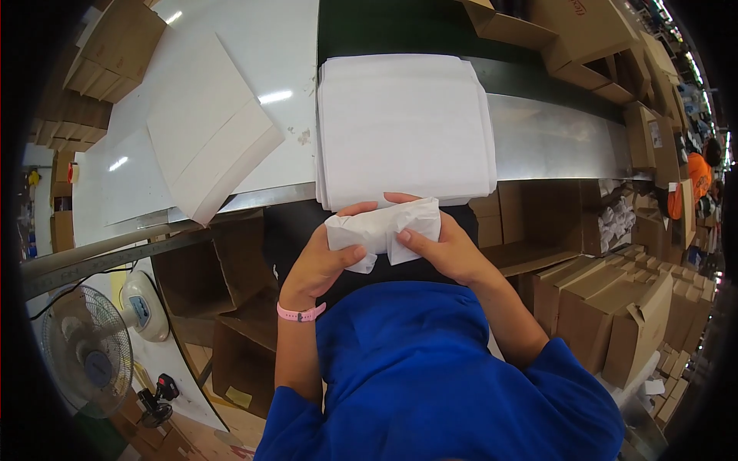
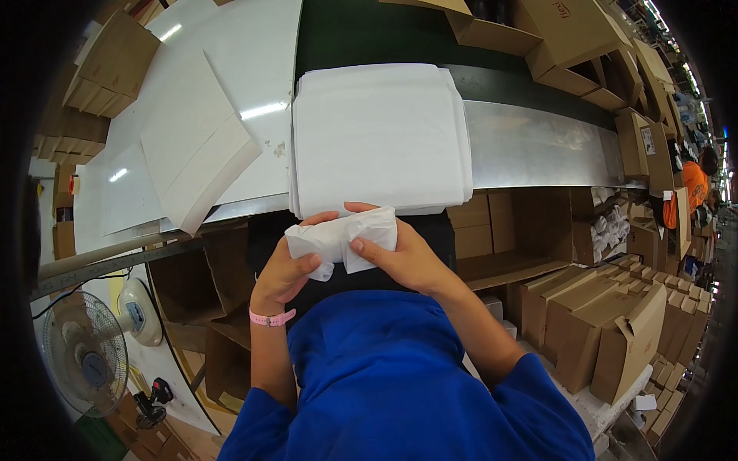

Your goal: Folding tissue paper into a shape to be used as stuffing for shoe packaging.

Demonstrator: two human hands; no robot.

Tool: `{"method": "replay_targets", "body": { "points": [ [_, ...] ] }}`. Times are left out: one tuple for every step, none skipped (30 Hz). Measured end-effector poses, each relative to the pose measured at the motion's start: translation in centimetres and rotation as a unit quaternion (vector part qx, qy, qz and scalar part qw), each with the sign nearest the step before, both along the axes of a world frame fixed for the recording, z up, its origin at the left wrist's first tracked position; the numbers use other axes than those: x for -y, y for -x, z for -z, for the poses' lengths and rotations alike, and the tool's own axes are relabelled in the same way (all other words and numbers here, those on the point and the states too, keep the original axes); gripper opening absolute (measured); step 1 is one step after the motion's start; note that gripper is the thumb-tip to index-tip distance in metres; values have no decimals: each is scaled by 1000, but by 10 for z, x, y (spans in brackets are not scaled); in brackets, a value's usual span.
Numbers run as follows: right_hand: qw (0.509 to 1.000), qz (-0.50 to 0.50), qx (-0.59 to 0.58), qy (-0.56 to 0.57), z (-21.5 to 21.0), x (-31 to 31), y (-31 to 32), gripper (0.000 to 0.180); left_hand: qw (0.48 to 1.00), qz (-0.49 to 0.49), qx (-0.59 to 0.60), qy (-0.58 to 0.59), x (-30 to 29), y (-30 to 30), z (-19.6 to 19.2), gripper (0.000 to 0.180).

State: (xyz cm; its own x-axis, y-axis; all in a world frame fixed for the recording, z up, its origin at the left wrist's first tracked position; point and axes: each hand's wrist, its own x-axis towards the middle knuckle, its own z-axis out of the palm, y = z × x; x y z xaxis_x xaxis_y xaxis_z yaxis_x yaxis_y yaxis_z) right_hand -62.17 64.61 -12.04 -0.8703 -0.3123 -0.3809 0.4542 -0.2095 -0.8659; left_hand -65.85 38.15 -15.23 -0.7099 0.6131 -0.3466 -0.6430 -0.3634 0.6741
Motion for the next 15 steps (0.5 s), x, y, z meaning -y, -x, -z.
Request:
{"method": "replay_targets", "body": {
  "points": [
    [1000, 0, 15, -7, -3, 1, 3, 67, 999, 7, 10, 31, 0, 1, 0, 96],
    [1000, -1, 14, -7, -4, 1, 4, 67, 998, 14, 20, 63, 0, 2, 0, 100],
    [1000, 1, 14, -7, -3, 1, 4, 69, 998, 13, 20, 63, -1, 1, -1, 100],
    [1000, 2, 16, -7, -2, 1, 3, 70, 998, 9, 2, 65, -2, -2, -1, 88],
    [1000, 2, 16, -7, -2, 0, 3, 70, 998, 6, -16, 66, -4, -4, -1, 77],
    [1000, -5, 9, -12, -3, -1, 4, 71, 998, 6, -15, 66, -5, -4, -1, 77],
    [1000, -11, 2, -17, -4, -2, 5, 71, 998, 5, -34, 60, -8, -3, -2, 78],
    [1000, -10, 2, -18, -3, -3, 5, 71, 997, 5, -52, 53, -9, -2, -3, 78],
    [1000, -15, -2, -24, -1, -4, 5, 70, 997, 5, -52, 53, -10, -4, -3, 78],
    [999, -20, -6, -32, 0, -5, 5, 68, 997, -9, -45, 57, -11, -8, -2, 77],
    [999, -20, -6, -32, -2, -5, 5, 68, 997, -23, -37, 62, -11, -10, -2, 76],
    [999, -13, 11, -38, -5, -4, 6, 63, 997, -23, -37, 61, -11, -9, -2, 76],
    [999, -7, 27, -44, -7, -3, 6, 59, 997, -13, -29, 72, -12, -7, -4, 75],
    [999, -7, 27, -43, -6, -1, 5, 59, 996, -2, -20, 83, -12, -6, -6, 74],
    [999, 11, 13, -42, -2, 1, 3, 56, 996, -3, -20, 83, -12, -7, -5, 74]
  ]
}}
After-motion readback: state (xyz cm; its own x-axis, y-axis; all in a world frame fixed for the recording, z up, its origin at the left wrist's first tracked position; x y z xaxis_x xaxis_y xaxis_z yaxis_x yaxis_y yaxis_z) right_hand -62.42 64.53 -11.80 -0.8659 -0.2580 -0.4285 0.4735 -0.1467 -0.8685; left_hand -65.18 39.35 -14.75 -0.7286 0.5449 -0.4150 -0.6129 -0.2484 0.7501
